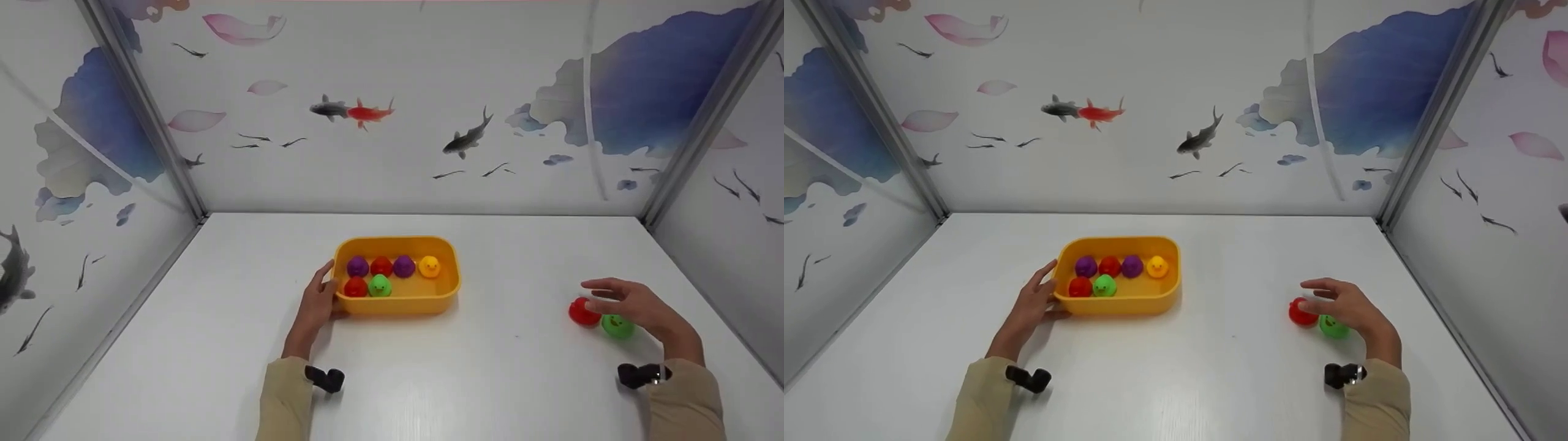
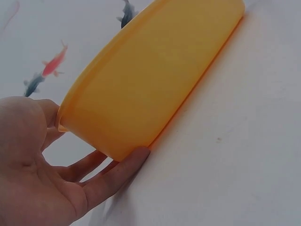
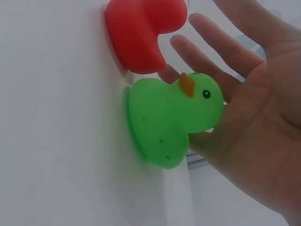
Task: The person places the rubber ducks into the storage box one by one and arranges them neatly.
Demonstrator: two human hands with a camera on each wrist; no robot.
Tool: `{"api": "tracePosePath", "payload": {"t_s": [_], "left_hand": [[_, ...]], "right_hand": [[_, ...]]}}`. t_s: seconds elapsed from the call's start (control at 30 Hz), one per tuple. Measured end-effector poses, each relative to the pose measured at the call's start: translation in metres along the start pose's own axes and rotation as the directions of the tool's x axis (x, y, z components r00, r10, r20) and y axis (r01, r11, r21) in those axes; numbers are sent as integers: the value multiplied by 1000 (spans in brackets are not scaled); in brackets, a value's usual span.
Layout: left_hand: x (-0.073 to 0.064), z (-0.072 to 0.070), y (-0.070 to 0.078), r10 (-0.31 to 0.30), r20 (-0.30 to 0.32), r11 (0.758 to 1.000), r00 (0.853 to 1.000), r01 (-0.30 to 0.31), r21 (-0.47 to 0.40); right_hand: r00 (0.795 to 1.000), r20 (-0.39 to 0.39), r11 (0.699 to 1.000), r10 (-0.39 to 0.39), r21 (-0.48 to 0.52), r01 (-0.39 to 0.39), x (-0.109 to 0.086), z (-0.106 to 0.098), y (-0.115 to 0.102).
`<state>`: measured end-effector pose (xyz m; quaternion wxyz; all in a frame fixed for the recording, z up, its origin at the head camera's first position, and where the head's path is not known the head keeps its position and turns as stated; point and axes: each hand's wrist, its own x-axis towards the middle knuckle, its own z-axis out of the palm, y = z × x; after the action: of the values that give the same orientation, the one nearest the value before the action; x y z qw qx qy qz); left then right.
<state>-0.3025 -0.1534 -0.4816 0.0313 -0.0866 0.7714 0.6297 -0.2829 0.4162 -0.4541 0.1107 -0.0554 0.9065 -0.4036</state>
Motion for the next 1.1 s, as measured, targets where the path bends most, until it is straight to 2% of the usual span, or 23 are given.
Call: {"api": "tracePosePath", "payload": {"t_s": [0.17,0.53,0.77,1.1], "left_hand": [[0,0,-1,-16,5,1000,1000,16,-3],[2,-2,-2,-27,-2,1000,1000,27,-9],[3,1,1,-37,-2,999,999,37,-21],[4,0,1,-33,6,999,999,33,-28]], "right_hand": [[999,30,1000,18,-21,-17,2,2,2],[999,33,996,29,-80,-27,6,8,0],[999,7,989,52,-140,-50,10,8,-2],[999,-21,987,47,-150,-50,12,11,-3]]}}
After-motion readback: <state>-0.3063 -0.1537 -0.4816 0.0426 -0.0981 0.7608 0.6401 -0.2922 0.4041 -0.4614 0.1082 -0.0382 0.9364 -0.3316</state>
